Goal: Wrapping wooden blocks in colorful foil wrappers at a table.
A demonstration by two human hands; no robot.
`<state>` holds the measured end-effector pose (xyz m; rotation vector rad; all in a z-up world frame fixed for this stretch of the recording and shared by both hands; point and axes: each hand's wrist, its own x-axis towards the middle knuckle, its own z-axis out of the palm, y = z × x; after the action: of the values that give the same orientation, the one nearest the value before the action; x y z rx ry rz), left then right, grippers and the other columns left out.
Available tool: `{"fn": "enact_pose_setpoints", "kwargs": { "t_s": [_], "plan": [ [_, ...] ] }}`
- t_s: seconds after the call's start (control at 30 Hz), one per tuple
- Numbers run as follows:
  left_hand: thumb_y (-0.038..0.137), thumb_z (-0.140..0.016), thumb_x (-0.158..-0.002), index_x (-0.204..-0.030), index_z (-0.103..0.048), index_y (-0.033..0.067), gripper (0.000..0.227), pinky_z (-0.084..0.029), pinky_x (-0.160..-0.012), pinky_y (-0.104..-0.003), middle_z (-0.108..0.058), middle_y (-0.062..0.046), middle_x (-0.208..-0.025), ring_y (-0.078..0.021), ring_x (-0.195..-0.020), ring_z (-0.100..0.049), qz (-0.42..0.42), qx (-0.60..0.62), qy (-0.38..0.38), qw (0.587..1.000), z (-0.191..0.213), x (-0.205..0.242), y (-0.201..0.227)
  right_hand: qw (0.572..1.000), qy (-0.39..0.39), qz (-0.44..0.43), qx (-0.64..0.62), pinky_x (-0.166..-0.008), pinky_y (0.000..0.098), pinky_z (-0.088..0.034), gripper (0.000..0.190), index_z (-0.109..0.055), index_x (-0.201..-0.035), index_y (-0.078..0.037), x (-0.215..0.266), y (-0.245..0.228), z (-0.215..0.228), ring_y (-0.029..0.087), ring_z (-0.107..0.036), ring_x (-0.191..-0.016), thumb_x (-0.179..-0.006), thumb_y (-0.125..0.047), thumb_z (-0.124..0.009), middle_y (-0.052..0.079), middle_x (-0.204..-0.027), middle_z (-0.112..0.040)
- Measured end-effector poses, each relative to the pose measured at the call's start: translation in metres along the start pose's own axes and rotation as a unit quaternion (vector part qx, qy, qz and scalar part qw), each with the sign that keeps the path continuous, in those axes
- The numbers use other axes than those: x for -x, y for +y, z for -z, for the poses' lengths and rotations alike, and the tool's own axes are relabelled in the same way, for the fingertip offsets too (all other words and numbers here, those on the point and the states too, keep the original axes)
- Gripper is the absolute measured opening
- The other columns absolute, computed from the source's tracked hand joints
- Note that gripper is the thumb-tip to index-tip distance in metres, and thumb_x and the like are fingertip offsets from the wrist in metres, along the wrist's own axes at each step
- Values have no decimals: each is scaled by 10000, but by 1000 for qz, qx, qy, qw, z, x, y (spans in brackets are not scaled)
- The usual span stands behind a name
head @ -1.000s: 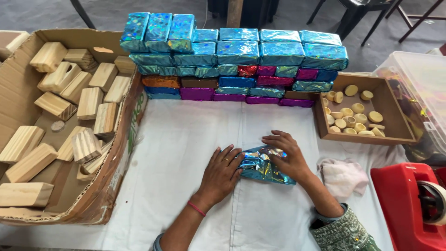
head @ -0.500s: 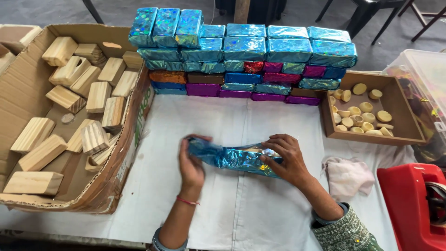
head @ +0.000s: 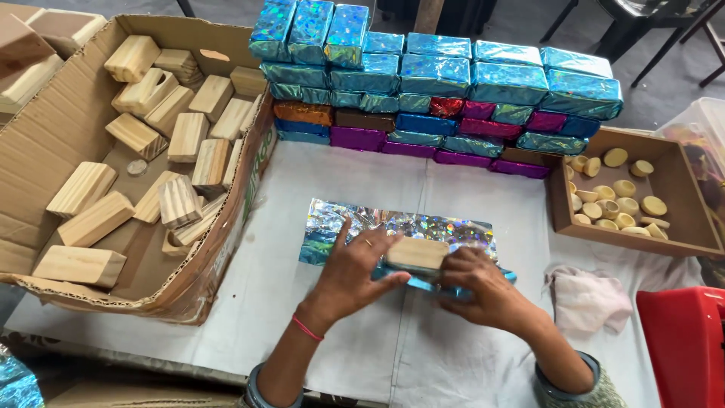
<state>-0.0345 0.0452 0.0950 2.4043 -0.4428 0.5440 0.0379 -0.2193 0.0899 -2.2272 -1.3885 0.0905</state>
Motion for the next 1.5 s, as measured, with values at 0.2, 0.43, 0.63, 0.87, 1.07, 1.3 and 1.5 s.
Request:
{"fn": "enact_pose_setpoints", "kwargs": {
  "t_s": [0.2, 0.43, 0.63, 0.87, 1.07, 1.3, 1.5],
  "plan": [
    [631, -577, -915, -911, -749, 76, 581, -281, -1231, -526, -713, -135, -843, -305, -932, -689, 112, -14, -345, 932, 11, 18, 19, 990, 100, -96, -18, -768, 422, -531, 211, -770, -915, -37, -19, 28, 22, 308, -662, -871, -882, -245, -755, 104, -876, -720],
    [463, -595, -994, -995, -731, 83, 404, -498, -966, -459, -701, -103, -1006, -317, -995, -658, 111, 5, -159, 981, 29, 33, 8, 994, 73, -72, 44, -796, 453, -529, 238, -763, -1009, -34, -40, 20, 7, 331, -657, -949, -877, -232, -749, 122, -1001, -739],
    [437, -777, -842, -1199, -721, 83, 506, -381, -1139, -504, -685, -116, -1177, -307, -1159, -613, 69, 6, -56, 996, 39, 69, 12, 995, 82, -39, -49, -949, 442, -498, 371, -733, -1141, -64, 13, -31, 20, 304, -647, -1118, -854, -299, -745, 103, -1168, -708],
    [353, -824, -682, -1182, -691, 91, 581, -194, -1180, -605, -626, -85, -1335, -302, -1367, -480, 113, -87, -153, 978, 24, 122, -2, 998, -10, -56, 24, -980, 412, -440, 459, -731, -1134, -92, 73, -12, -8, 257, -649, -1088, -764, -349, -823, 35, -1121, -732],
    [193, -803, -847, -1014, -765, 108, 191, -387, -1107, -433, -768, -16, -1040, -187, -1058, -678, 261, 43, -60, 962, 23, 133, -52, 888, 55, -380, -251, -647, 277, -507, 275, -776, -1104, -76, 109, 38, -40, 87, -631, -788, -856, -193, -773, 5, -887, -779],
    [93, -815, -840, -1185, -738, 77, 354, -485, -699, -276, -645, -119, -811, -139, -773, -558, 375, 210, 50, 901, 22, 128, -55, 852, 140, -449, -230, -657, 275, -480, 424, -708, -1254, -98, 110, 29, -46, 87, -562, -747, -856, -187, -823, 93, -793, -687],
    [134, -789, -815, -1214, -679, 115, 414, -554, -673, -336, -744, -97, -865, -186, -750, -717, 361, 97, 73, 925, 17, 117, -39, 920, 289, -225, 141, -920, 400, -532, 390, -704, -1227, -75, 104, -20, -33, 308, -606, -1140, -845, -84, -780, 162, -1223, -668]
  ]
}}
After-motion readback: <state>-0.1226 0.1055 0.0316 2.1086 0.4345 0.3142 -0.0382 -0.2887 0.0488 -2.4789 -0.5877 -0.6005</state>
